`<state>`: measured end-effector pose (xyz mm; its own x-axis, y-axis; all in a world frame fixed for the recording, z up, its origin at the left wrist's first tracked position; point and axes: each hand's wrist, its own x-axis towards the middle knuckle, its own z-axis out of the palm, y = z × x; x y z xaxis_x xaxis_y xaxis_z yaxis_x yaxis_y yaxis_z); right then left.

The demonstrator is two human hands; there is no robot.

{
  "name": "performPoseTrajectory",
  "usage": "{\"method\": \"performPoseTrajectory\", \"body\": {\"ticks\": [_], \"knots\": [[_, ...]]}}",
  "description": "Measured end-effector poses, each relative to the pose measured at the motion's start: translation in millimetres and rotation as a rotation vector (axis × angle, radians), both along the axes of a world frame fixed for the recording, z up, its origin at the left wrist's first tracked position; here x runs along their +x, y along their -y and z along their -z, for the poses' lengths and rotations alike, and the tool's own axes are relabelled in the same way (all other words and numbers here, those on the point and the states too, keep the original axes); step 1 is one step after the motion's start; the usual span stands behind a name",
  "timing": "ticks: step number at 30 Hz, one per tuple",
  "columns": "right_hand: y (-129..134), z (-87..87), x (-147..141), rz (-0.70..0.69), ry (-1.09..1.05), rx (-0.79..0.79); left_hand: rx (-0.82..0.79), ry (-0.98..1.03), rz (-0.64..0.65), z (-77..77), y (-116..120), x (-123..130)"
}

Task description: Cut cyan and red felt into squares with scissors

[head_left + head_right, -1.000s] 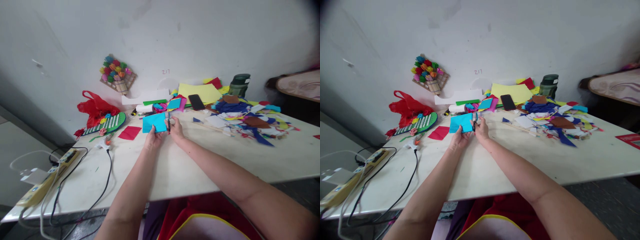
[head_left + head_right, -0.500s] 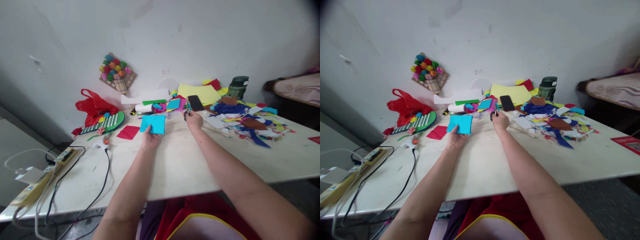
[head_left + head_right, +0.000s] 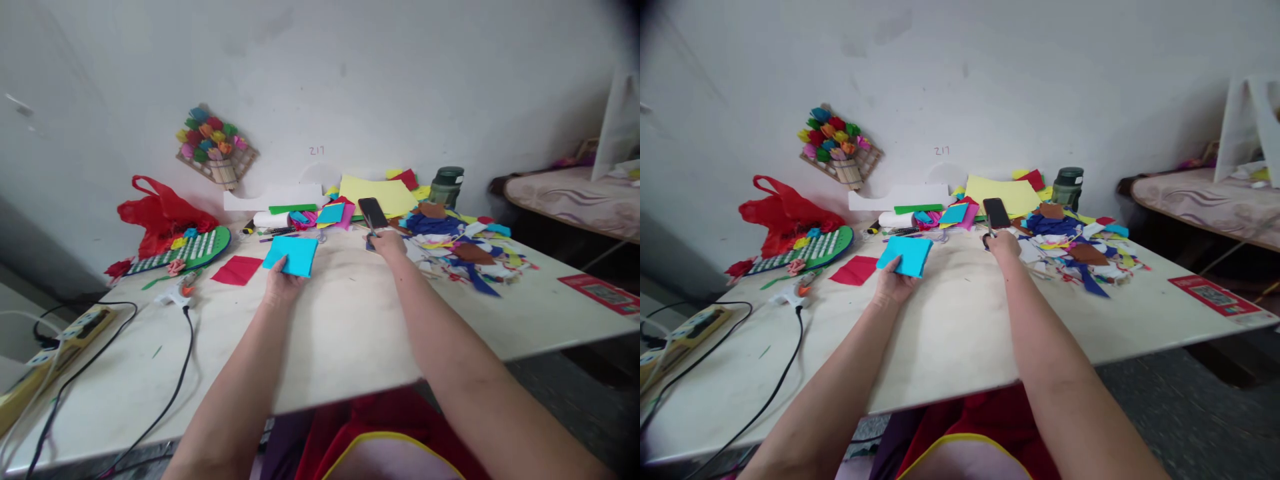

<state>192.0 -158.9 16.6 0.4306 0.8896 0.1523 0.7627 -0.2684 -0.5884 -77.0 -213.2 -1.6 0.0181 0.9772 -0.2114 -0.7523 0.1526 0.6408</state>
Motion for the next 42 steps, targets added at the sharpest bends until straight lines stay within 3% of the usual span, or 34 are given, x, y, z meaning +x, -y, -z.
{"method": "performPoseTrajectory", "body": {"ticks": [5, 13, 19, 24, 26, 28, 31, 33, 37, 42], "knots": [[1, -0.6, 9, 0.091, 0.159, -0.046, -0.014, 0.01, -0.011, -2.2, 1, 2], [1, 14.3, 18, 0.085, 0.235, -0.076, -0.012, 0.022, -0.033, -1.0, 0, 4], [6, 10.7, 17, 0.092, 0.267, -0.09, -0.014, 0.023, -0.047, -2.3, 2, 6], [12, -0.8, -2, 0.106, 0.231, 0.162, -0.019, 0.026, -0.062, -1.1, 1, 7], [12, -3.6, -21, 0.019, 0.099, 0.228, 0.002, 0.017, -0.068, -0.2, 0, 8], [13, -4.0, -45, -0.173, -0.154, 0.248, 0.035, -0.007, -0.06, 0.3, 0, 8], [17, -1.4, -77, -0.436, -0.737, 0.143, 0.048, -0.074, -0.029, 0.3, 1, 10], [22, 1.0, -90, -0.634, -0.969, 0.025, 0.056, -0.114, -0.002, 0.2, 3, 13], [28, 6.7, -95, -0.837, -1.048, -0.133, 0.128, -0.176, 0.085, 1.1, 6, 17], [22, 18.4, -97, -0.759, -0.928, -0.006, 0.113, -0.323, 0.033, 6.7, 0, 18]]}}
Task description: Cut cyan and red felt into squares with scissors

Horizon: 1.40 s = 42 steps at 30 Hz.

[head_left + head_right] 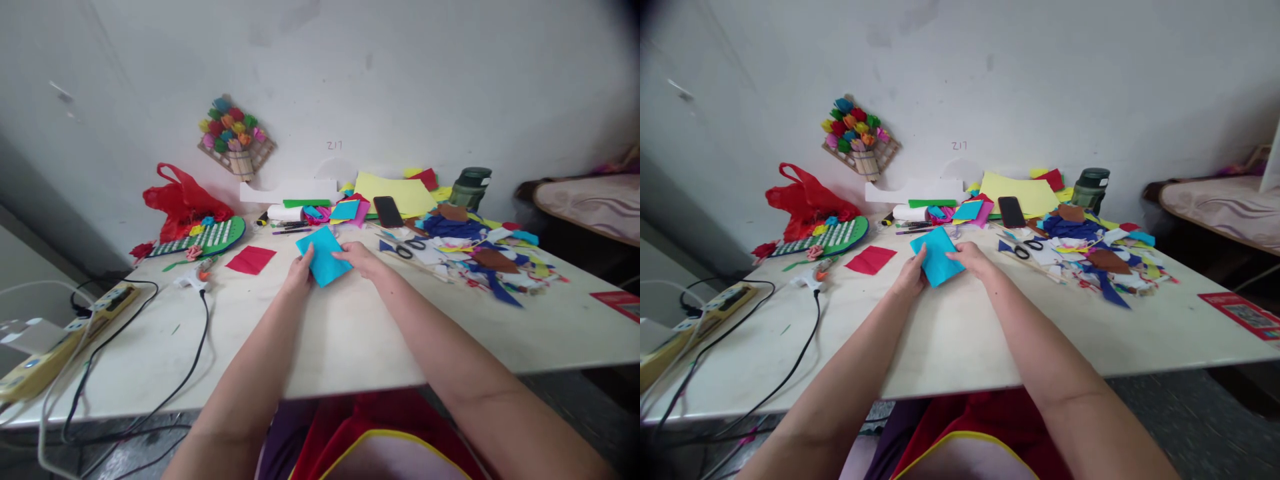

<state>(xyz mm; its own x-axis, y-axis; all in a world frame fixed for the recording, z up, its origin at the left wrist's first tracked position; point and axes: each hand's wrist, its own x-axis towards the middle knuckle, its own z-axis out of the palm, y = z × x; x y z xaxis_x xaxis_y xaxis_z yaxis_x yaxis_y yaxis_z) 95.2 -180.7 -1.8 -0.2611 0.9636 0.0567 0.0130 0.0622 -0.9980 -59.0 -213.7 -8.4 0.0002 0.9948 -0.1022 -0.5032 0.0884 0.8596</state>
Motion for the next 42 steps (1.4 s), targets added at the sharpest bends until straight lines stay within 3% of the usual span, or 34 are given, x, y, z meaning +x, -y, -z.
{"method": "performPoseTrajectory", "body": {"ticks": [2, 6, 10, 13, 17, 22, 27, 32, 36, 42], "knots": [[-3, 4.1, -5, 0.093, 0.019, 0.065, -0.019, -0.145, -0.081, 3.2, -4, -1], [0, 5.2, -16, 0.2, 0.07, 0.153, -0.042, -0.628, -0.344, 5.3, -7, -2], [11, -2.3, -24, 0.115, 0.018, 0.081, 0.03, -1.001, -0.489, -4.1, -1, -8], [20, -6.1, -29, -0.006, 0.025, -0.031, 0.022, -1.098, -0.586, -12.2, 4, -14], [23, -5.0, -34, -0.005, 0.115, -0.05, 0.026, -1.093, -0.66, -10.6, 3, -18], [20, -4.9, -31, 0.038, 0.019, -0.06, 0.131, -0.861, -0.532, 5.5, -11, -25], [20, -6.6, -28, 0.006, -0.148, -0.105, 0.134, -0.811, -0.499, 17.4, -23, -31], [21, -1.0, -32, 0.034, -0.162, -0.096, 0.251, -0.646, -0.507, 16.8, -21, -32], [17, 6.6, -36, 0.061, -0.167, -0.039, 0.285, -0.539, -0.384, 14.5, -16, -28], [7, 14.9, -35, 0.332, -0.015, 0.079, 0.267, -0.537, -0.323, 19.4, -16, -22]]}}
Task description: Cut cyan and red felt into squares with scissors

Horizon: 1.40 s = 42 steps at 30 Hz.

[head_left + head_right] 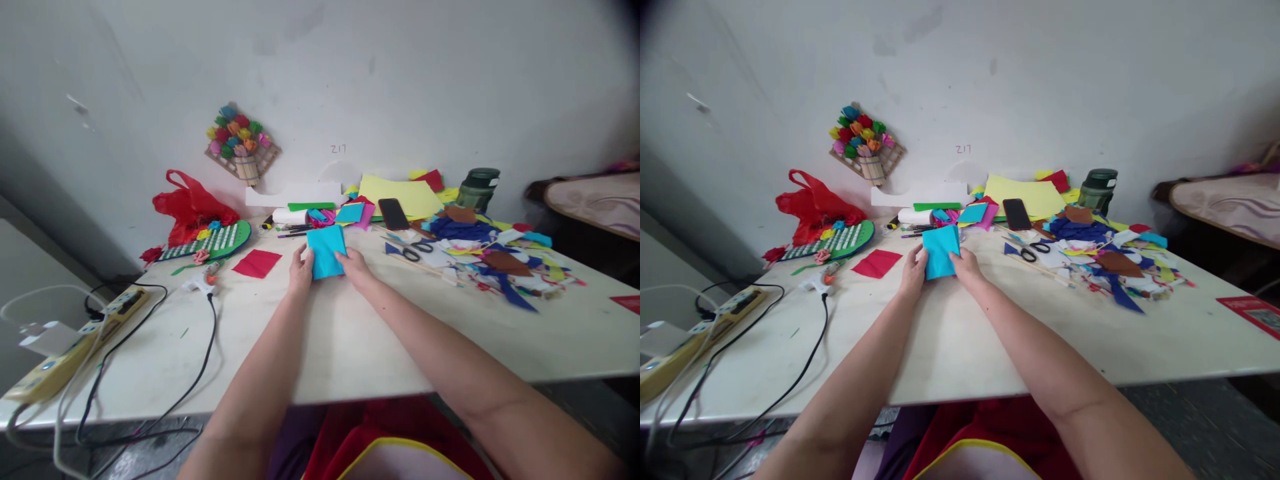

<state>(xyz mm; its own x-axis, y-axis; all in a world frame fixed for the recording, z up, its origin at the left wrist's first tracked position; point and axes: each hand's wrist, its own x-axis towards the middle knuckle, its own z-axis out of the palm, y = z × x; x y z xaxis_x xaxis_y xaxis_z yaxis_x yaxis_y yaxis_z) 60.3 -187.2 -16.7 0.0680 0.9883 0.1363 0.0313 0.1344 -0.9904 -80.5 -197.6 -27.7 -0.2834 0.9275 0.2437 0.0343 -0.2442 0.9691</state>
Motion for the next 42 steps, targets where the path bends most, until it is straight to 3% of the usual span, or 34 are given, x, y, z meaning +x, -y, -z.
{"method": "performPoseTrajectory", "body": {"ticks": [4, 12, 20, 25, 31, 36, 40, 42], "knots": [[-1, 1.4, 1, 0.072, 0.005, 0.097, -0.001, -0.05, 0.037, -1.7, 3, 2], [7, -5.9, -2, -0.185, -0.384, -0.121, 0.044, 0.051, -0.073, -4.3, 1, -2], [13, -12.3, -3, -0.314, -0.447, -0.158, -0.081, 0.105, -0.058, -9.1, 4, 0], [13, -11.7, -4, -0.195, -0.35, -0.174, -0.076, 0.019, -0.118, -4.1, -1, -4], [16, -12.8, -6, -0.213, -0.274, -0.178, -0.032, -0.107, -0.137, -4.5, 0, -5], [14, -9.8, -9, -0.118, -0.188, -0.106, 0.163, -0.263, -0.225, -13.9, 10, 2], [11, -7.0, -9, -0.014, -0.119, -0.02, 0.293, -0.344, -0.006, -20.0, 17, 13], [9, -5.2, -8, 0.005, -0.111, 0.004, 0.336, -0.414, 0.015, -21.9, 21, 19]]}}
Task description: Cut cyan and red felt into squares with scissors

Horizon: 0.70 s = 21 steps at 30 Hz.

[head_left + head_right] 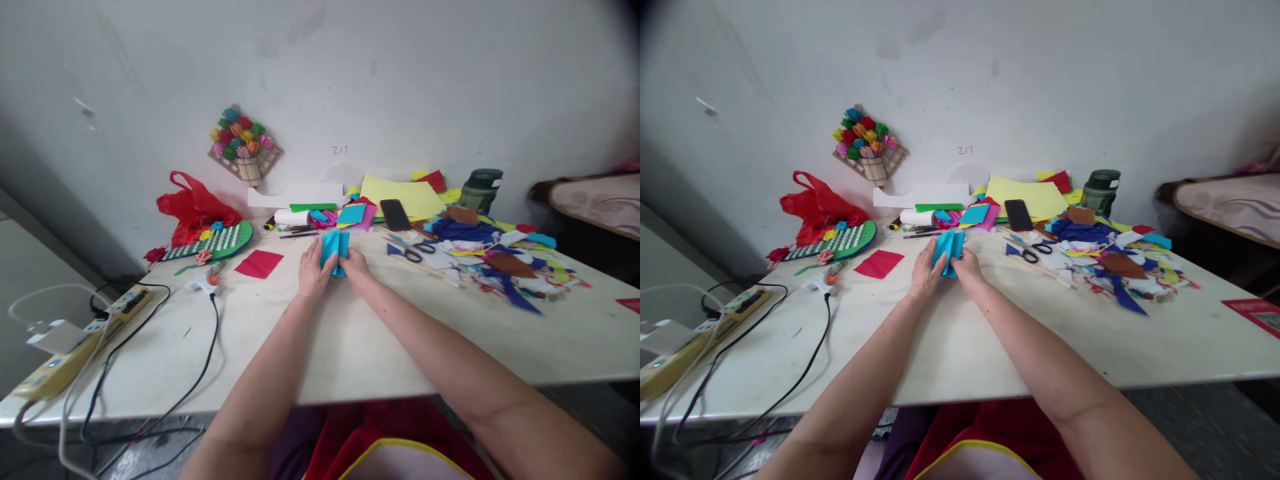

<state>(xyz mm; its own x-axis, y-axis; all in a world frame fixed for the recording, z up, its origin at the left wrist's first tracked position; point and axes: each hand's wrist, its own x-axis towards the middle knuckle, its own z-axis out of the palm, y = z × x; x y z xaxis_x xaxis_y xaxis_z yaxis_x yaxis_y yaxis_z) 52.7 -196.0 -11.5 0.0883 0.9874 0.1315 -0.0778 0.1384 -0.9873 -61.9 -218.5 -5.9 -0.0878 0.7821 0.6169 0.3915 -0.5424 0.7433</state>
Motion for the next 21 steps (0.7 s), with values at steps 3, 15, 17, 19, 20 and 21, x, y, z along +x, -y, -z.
{"method": "performPoseTrajectory", "body": {"ticks": [3, 15, 17, 19, 20, 21], "knots": [[-3, 3.0, 2, 0.022, 0.01, 0.011, 0.03, -0.091, -0.003, -2.5, 5, 6], [-4, 0.2, 6, 0.029, -0.082, 0.018, -0.13, 0.009, 0.292, -0.1, 7, 3], [-2, -2.3, 6, 0.013, -0.105, -0.027, -0.2, 0.079, 0.275, 1.0, 4, 1], [-1, -4.4, 6, -0.011, -0.116, -0.094, -0.29, 0.184, 0.233, 2.7, -1, -1], [-1, -5.0, 6, -0.016, -0.111, -0.121, -0.329, 0.245, 0.189, 3.8, -4, -3], [-1, -5.2, 5, -0.01, -0.097, -0.136, -0.357, 0.312, 0.122, 4.9, -7, -5]]}}
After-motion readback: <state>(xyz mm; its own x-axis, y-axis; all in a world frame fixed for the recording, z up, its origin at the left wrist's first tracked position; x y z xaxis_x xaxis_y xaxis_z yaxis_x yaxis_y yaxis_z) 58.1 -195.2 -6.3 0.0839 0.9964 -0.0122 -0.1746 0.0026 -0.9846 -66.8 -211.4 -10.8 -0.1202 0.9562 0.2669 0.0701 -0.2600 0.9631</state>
